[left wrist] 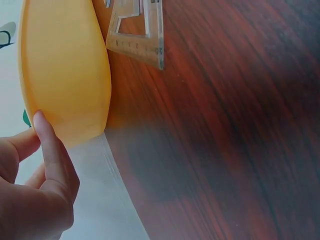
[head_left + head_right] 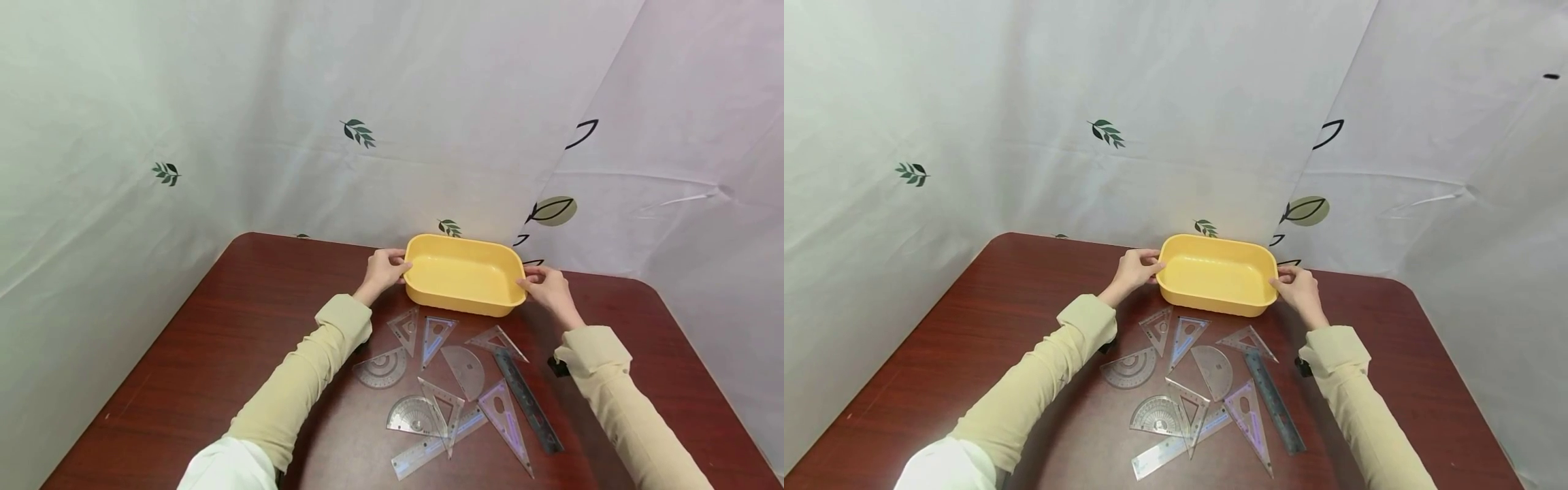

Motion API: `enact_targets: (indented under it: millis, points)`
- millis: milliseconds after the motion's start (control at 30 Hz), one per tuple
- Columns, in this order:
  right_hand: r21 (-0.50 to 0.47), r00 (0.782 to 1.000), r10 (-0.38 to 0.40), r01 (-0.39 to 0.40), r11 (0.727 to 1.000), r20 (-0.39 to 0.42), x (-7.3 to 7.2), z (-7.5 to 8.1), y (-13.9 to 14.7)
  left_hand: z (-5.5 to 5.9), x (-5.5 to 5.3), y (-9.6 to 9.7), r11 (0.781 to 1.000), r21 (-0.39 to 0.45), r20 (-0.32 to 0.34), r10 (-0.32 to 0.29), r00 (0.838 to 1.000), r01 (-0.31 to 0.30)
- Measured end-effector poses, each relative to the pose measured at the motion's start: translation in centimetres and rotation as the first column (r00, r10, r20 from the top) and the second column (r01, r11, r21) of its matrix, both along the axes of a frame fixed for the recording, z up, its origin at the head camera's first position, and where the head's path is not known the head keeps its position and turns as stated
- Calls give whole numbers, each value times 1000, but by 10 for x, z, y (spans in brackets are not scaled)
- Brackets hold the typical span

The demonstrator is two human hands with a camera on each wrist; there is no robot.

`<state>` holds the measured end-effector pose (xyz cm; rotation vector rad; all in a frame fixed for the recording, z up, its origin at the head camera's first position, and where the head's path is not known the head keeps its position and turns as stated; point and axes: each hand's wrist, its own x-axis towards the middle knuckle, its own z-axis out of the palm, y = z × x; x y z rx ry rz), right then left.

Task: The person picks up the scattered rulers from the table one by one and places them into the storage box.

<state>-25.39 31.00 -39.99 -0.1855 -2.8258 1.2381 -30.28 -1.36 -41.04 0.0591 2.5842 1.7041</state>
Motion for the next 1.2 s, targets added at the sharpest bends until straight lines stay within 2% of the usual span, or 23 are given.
enact_targets:
  millis: [233, 467, 867, 1200]
  points:
    - [-57, 1000, -24, 24, 998, 12, 7, 0, -1, -2, 3, 2, 1000, -8, -13, 3, 1000, -3]
    - [-19, 1000, -20, 20, 1000, 7, 14, 0, 0, -2, 9, 1, 1000, -6, -16, 4, 1000, -4]
    - [-44, 1000, -12, 13, 999, 10, 22, 0, -3, 2, 19, -3, 1000, 10, -11, 6, 1000, -6]
    - [-51, 1000, -1, 1, 999, -1, 25, 3, -8, -1, 19, -6, 1000, -2, -33, 14, 999, -14]
